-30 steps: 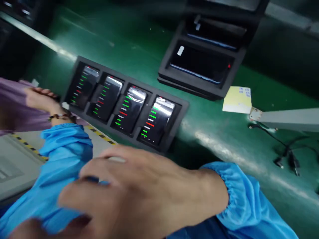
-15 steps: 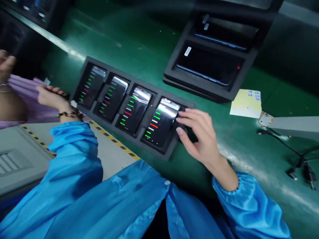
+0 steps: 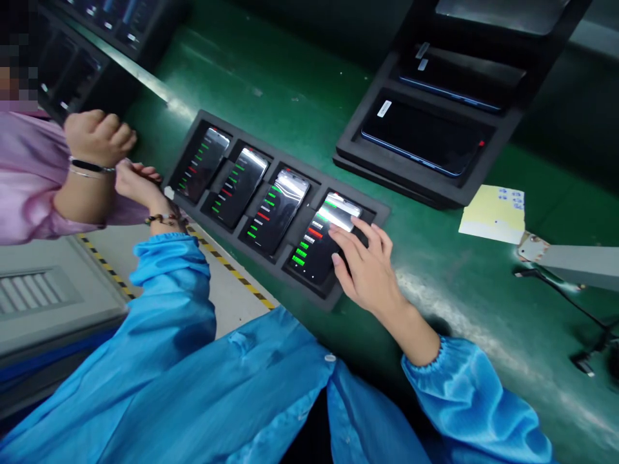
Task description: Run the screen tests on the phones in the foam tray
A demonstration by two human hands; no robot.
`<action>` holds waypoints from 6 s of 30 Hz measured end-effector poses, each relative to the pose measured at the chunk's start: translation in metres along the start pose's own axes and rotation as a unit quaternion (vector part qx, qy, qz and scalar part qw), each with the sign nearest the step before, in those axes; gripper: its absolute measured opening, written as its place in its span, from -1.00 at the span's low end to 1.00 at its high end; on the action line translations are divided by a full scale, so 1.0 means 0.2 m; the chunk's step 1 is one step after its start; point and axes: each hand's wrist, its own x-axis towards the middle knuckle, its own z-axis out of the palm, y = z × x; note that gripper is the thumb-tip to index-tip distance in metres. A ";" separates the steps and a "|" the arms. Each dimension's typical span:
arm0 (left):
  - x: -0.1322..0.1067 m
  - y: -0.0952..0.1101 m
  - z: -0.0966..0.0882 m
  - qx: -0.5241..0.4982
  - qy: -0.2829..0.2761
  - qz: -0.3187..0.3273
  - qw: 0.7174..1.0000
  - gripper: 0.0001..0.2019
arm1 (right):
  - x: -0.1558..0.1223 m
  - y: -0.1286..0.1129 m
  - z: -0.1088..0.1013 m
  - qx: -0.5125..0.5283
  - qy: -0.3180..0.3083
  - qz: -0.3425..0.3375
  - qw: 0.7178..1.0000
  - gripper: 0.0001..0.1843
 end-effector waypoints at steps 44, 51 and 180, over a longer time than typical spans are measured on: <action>-0.28 -0.10 -0.06 -0.041 0.052 0.061 0.996 -0.68 | 0.00 -0.01 0.01 0.005 0.008 0.040 0.999 -0.48; -0.28 -0.10 -0.06 -0.070 0.066 0.051 0.994 -0.71 | 0.00 -0.01 -0.01 0.042 -0.008 -0.050 0.998 -0.55; -0.02 -0.56 -0.04 -0.113 -0.013 0.146 0.983 -0.76 | 0.00 -0.01 0.01 0.033 0.011 -0.007 0.999 -0.47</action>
